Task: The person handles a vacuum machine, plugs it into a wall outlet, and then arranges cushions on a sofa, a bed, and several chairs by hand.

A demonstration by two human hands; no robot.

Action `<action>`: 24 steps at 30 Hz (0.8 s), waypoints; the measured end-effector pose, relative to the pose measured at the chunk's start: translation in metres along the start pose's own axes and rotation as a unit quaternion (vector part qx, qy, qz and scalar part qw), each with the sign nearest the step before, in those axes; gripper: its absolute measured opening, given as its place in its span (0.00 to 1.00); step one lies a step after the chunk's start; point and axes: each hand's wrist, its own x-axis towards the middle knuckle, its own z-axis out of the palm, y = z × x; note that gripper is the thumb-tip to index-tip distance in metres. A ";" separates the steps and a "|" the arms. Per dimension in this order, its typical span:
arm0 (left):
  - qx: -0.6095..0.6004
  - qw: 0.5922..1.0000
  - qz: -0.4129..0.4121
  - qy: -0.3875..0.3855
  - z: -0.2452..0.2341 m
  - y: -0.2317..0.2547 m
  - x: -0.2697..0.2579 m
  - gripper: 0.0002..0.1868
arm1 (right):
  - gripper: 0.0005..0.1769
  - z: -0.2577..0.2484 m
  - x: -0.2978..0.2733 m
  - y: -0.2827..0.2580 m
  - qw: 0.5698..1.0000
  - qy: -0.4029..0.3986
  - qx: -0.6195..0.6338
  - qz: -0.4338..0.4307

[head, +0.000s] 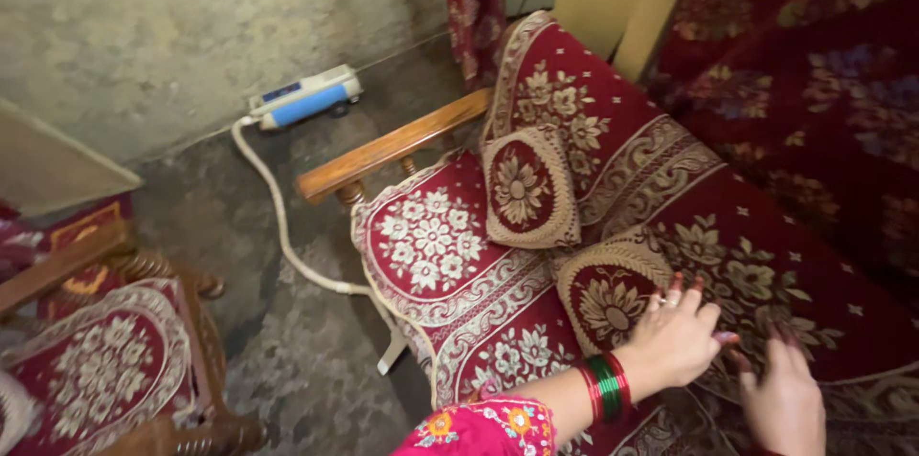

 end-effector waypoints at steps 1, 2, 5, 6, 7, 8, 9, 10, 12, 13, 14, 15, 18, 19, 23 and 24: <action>-0.004 1.000 0.009 -0.006 -0.002 -0.001 0.000 0.28 | 0.36 0.005 0.001 0.000 1.000 -0.021 -0.008 0.012; 0.011 0.999 0.005 -0.031 -0.003 -0.001 0.000 0.27 | 0.35 0.000 -0.003 0.007 0.998 -0.041 -0.022 0.031; 0.033 0.998 0.022 -0.046 -0.006 -0.004 -0.006 0.23 | 0.30 -0.001 -0.009 0.000 0.994 -0.078 -0.015 0.081; 0.027 0.998 0.029 -0.055 -0.005 -0.008 -0.009 0.22 | 0.29 -0.001 -0.008 -0.002 0.994 -0.078 -0.011 0.073; 0.020 0.997 0.037 -0.064 -0.003 -0.011 -0.013 0.21 | 0.29 -0.003 -0.010 -0.004 0.993 -0.074 -0.022 0.090; 0.015 0.996 0.049 -0.072 0.002 -0.014 -0.017 0.21 | 0.30 -0.003 -0.010 -0.007 0.993 -0.077 -0.010 0.089; -0.004 0.995 0.031 -0.090 0.007 -0.016 -0.022 0.19 | 0.31 -0.002 -0.012 -0.009 0.993 -0.080 0.002 0.088; -0.021 0.994 0.009 -0.109 0.014 -0.020 -0.026 0.18 | 0.31 -0.001 -0.013 -0.011 0.992 -0.078 -0.003 0.099; -0.028 0.990 0.004 -0.135 0.026 -0.027 -0.032 0.18 | 0.30 0.004 -0.016 -0.015 0.987 -0.102 0.005 0.122; -0.031 0.988 -0.009 -0.153 0.032 -0.031 -0.035 0.19 | 0.30 0.006 -0.019 -0.018 0.986 -0.102 0.002 0.131; -0.033 0.987 -0.005 -0.158 0.037 -0.034 -0.036 0.19 | 0.30 0.010 -0.021 -0.021 0.979 -0.132 0.003 0.157; -0.035 0.987 -0.012 -0.159 0.040 -0.037 -0.037 0.19 | 0.31 0.012 -0.022 -0.021 0.970 -0.163 0.005 0.183; -0.033 0.986 -0.014 -0.163 0.046 -0.047 -0.031 0.22 | 0.35 0.025 -0.024 -0.026 0.971 -0.180 0.000 0.154; -0.028 0.986 -0.011 -0.164 0.047 -0.051 -0.028 0.24 | 0.35 0.028 -0.024 -0.027 0.971 -0.180 0.000 0.157; -0.008 0.985 0.007 -0.171 0.053 -0.077 -0.007 0.25 | 0.36 0.049 -0.019 -0.035 0.954 -0.235 0.014 0.186; 0.010 0.986 0.011 -0.169 0.058 -0.086 0.001 0.25 | 0.35 0.054 -0.017 -0.034 0.954 -0.234 0.019 0.189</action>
